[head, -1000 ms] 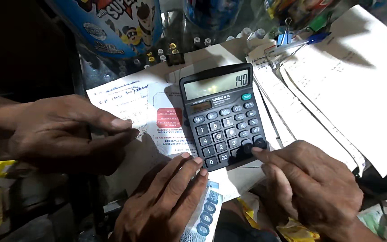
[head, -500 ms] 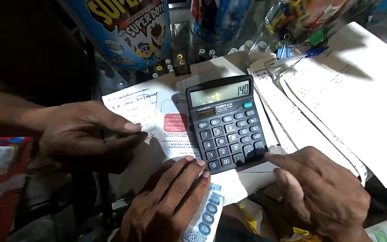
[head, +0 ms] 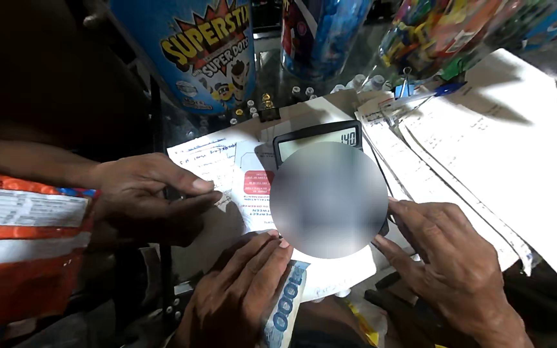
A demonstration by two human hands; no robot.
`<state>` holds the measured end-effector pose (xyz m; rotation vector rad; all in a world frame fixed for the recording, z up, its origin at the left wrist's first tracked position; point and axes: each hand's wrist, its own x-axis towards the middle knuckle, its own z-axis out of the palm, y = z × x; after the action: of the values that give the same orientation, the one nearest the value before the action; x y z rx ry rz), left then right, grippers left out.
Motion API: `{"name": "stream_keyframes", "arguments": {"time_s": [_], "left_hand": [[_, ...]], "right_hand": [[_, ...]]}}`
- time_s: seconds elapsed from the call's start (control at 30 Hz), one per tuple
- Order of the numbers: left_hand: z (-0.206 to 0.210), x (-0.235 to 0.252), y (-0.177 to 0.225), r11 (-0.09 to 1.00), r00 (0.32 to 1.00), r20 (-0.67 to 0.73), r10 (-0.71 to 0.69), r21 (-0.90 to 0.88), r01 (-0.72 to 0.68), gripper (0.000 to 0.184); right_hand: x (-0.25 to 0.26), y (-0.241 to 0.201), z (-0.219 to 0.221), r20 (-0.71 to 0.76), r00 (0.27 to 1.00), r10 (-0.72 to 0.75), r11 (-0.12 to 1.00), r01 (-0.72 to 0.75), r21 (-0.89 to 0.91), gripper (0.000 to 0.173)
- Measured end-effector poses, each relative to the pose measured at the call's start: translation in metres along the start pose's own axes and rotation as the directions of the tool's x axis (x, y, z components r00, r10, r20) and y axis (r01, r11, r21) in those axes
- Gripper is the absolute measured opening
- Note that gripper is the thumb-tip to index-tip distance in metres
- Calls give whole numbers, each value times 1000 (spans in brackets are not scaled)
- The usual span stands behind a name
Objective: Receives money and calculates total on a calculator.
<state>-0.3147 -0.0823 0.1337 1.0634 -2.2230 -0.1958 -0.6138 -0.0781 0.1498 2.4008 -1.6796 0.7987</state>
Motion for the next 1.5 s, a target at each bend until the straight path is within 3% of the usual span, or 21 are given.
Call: {"name": "stream_keyframes", "arguments": {"time_s": [0.1,0.4,0.63,0.8,1.27,1.5], "left_hand": [[2,-1,-1,998,999,-29,-18,-58,17,28],[2,3,-2,992,994,39,99,76,-101,28],[1,4,0,993,993,82,87,75,-93,30],[1,4,-2,994,993,66,101,41,-103,30],[-1,5,-1,992,990,84,109,53,-113,30],[0,4,-1,992,991,76,112,46,-116,31]], "right_hand": [[-1,1,1,-11,1000,-5,1000,5,17,45],[0,3,-3,-18,1000,3,999,-3,42,45],[30,-6,-12,-67,992,-108,989,114,95,45],[25,-18,0,-86,975,-205,960,217,177,39],[23,-45,18,-63,955,-291,920,298,256,35],[29,-28,2,-66,977,-203,962,212,174,34]]}}
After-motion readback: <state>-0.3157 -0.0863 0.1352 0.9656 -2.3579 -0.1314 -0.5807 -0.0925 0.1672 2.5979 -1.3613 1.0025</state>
